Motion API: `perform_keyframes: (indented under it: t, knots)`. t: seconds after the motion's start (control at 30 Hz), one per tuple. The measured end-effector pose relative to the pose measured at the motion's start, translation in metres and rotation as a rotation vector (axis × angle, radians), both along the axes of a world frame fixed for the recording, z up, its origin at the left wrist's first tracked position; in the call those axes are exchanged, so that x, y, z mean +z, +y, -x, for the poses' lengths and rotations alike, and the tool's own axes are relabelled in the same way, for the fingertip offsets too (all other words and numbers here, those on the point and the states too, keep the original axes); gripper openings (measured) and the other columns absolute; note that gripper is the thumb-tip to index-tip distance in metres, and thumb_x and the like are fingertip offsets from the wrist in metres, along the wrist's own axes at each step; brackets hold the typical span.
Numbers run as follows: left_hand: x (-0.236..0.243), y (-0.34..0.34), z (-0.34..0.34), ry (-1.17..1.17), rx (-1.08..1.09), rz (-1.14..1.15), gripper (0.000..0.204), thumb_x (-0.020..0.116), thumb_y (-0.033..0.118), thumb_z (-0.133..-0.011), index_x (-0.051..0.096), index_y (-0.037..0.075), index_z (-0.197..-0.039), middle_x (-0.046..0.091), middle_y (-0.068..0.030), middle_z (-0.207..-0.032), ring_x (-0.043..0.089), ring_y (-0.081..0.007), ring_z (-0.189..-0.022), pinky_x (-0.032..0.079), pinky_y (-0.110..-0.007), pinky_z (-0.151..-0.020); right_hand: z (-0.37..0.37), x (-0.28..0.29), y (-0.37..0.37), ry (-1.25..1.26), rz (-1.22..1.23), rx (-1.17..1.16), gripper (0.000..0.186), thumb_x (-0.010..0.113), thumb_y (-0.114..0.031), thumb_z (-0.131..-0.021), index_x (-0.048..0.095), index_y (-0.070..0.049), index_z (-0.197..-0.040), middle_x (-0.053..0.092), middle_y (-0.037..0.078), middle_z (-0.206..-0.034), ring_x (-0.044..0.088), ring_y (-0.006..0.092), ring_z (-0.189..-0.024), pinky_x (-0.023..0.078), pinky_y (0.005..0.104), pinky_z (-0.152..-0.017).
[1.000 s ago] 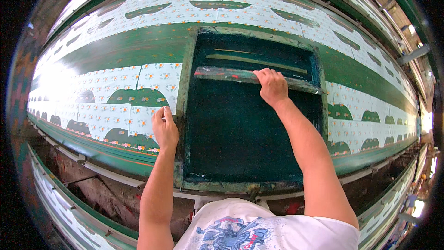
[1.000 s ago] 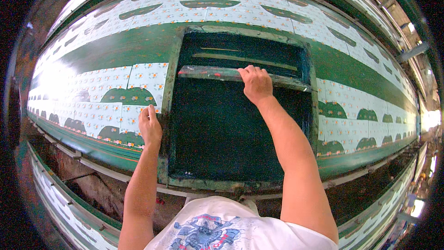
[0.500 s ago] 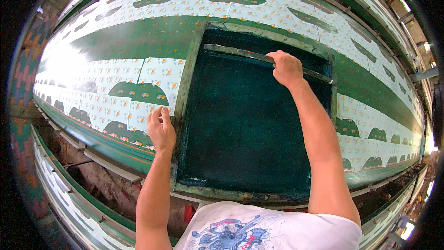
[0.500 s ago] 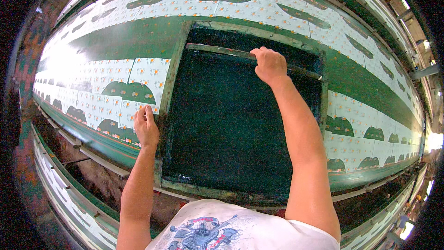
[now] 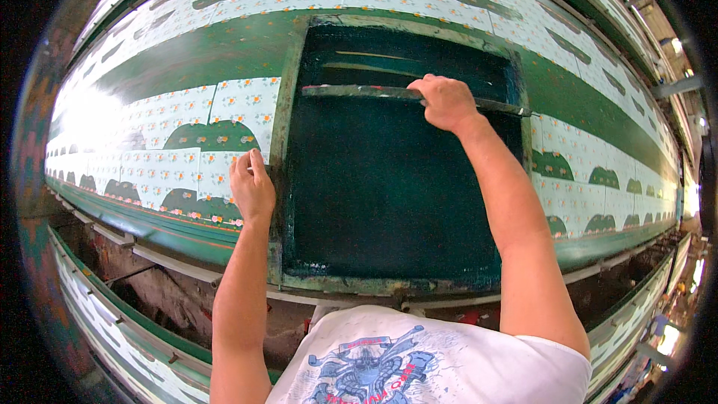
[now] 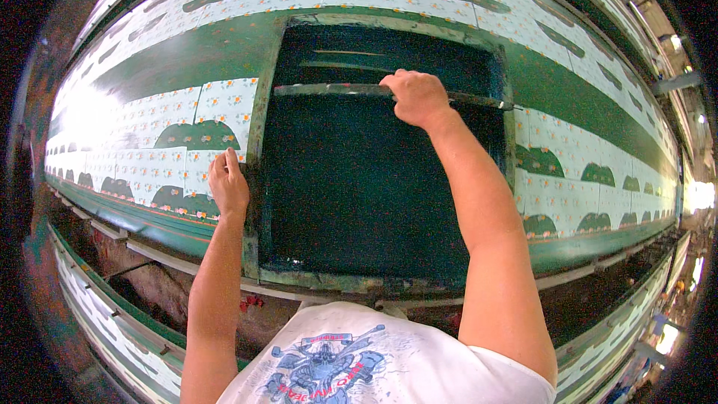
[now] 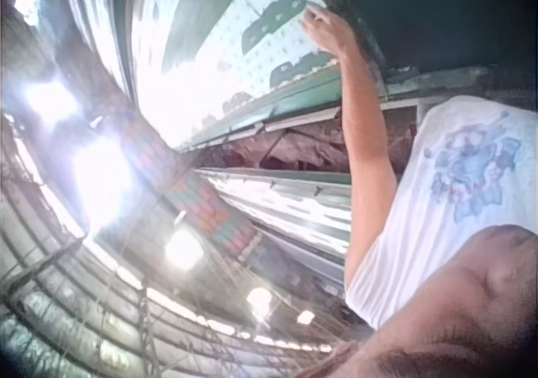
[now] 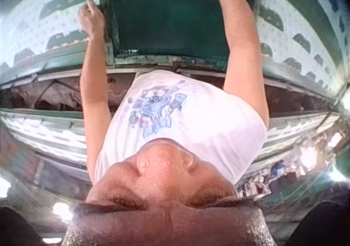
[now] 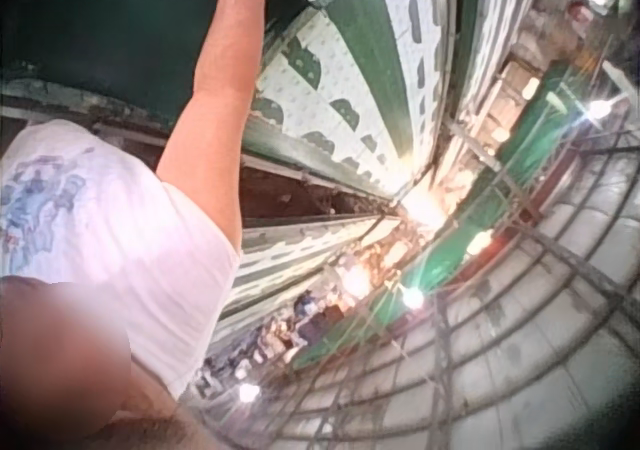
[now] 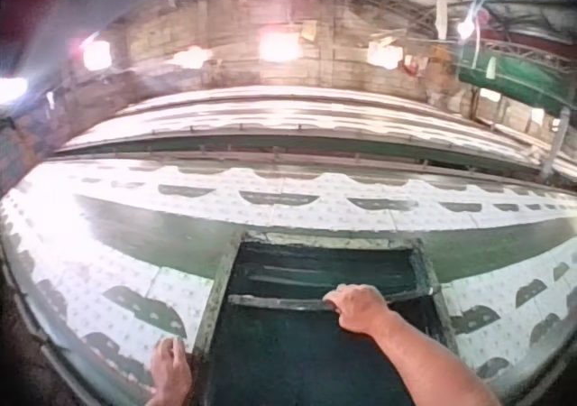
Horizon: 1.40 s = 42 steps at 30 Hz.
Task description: The person repeatedly uses a squeegee to pull green ink across a screen printing frame placed over patterned fabric on a conveyor. The person lifts and repositions the frame multiple times along the line, continuing the same squeegee strokes on successive sections of fabric.
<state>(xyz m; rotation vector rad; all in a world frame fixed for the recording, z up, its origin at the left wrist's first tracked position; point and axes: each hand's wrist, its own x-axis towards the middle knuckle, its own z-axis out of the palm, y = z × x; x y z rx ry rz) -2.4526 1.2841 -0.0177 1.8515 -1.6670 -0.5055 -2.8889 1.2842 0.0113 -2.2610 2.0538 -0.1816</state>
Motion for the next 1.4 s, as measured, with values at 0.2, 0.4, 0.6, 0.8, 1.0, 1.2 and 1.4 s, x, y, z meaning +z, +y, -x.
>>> perform_keyframes:
  t: [0.2, 0.4, 0.6, 0.8, 1.0, 1.2, 1.4]
  knots:
    - [-0.003, 0.0, -0.003, 0.05, -0.03, 0.043, 0.05, 0.057, 0.043, -0.114, 0.076, -0.002, -0.116, 0.072, -0.0213, -0.109, 0.067, -0.0396, -0.107, 0.052, -0.05, -0.097, -0.058, 0.006, 0.099, -0.037, 0.014, 0.016, 0.032, 0.066, -0.004, -0.087, 0.077, -0.02, -0.113, 0.074, 0.011, -0.102, 0.077, 0.0344, -0.099, 0.063, 0.0489, -0.088]
    - [-0.015, 0.0, -0.011, 0.149, -0.063, 0.14, 0.041, 0.063, 0.037, -0.11, 0.077, -0.002, -0.116, 0.075, -0.0198, -0.109, 0.068, -0.0389, -0.109, 0.053, -0.049, -0.099, -0.119, 0.007, 0.206, -0.04, 0.031, 0.002, 0.036, 0.066, -0.003, -0.088, 0.077, -0.017, -0.118, 0.073, 0.009, -0.102, 0.075, 0.0329, -0.1, 0.062, 0.0482, -0.088]
    - [-0.03, -0.003, -0.022, 0.109, -0.088, 0.15, 0.031, 0.066, 0.027, -0.106, 0.078, 0.001, -0.118, 0.075, -0.0204, -0.115, 0.07, -0.0386, -0.111, 0.055, -0.049, -0.099, -0.174, 0.015, 0.289, -0.063, -0.001, -0.007, 0.036, 0.066, -0.005, -0.086, 0.077, -0.017, -0.119, 0.073, 0.008, -0.103, 0.074, 0.0313, -0.101, 0.058, 0.0464, -0.088]
    - [-0.028, 0.001, -0.015, -0.108, -0.183, -0.021, 0.044, 0.05, 0.036, -0.113, 0.075, 0.002, -0.123, 0.074, -0.0287, -0.123, 0.069, -0.0473, -0.119, 0.054, -0.056, -0.104, -0.195, 0.015, 0.332, -0.034, 0.057, -0.04, 0.039, 0.068, -0.006, -0.086, 0.076, -0.014, -0.123, 0.075, 0.007, -0.113, 0.071, 0.032, -0.106, 0.056, 0.0457, -0.091]
    - [-0.014, 0.014, -0.005, -0.202, -0.165, -0.116, 0.052, 0.039, 0.042, -0.116, 0.072, 0.003, -0.127, 0.073, -0.0269, -0.132, 0.067, -0.0496, -0.127, 0.052, -0.059, -0.108, -0.192, 0.024, 0.345, -0.112, 0.014, 0.017, 0.055, 0.079, -0.049, -0.094, 0.074, -0.01, -0.133, 0.074, 0.013, -0.122, 0.07, 0.0337, -0.115, 0.054, 0.0492, -0.098]
    - [-0.03, 0.001, -0.027, -0.313, -0.126, -0.051, 0.054, 0.034, 0.041, -0.117, 0.069, 0.004, -0.135, 0.071, -0.0262, -0.139, 0.063, -0.0494, -0.132, 0.05, -0.058, -0.11, -0.143, 0.004, 0.368, -0.512, 0.071, 0.206, 0.046, 0.075, -0.043, -0.101, 0.077, -0.005, -0.126, 0.076, 0.017, -0.134, 0.07, 0.038, -0.127, 0.053, 0.0503, -0.109]
    - [-0.029, 0.008, -0.009, -0.47, 0.027, -0.052, 0.055, 0.037, 0.043, -0.117, 0.073, 0.004, -0.13, 0.072, -0.0256, -0.133, 0.067, -0.0495, -0.125, 0.051, -0.06, -0.105, -0.012, 0.026, 0.417, -0.668, 0.428, -0.241, 0.026, 0.08, -0.015, -0.094, 0.08, -0.005, -0.117, 0.079, 0.016, -0.122, 0.073, 0.0371, -0.115, 0.055, 0.0478, -0.105]
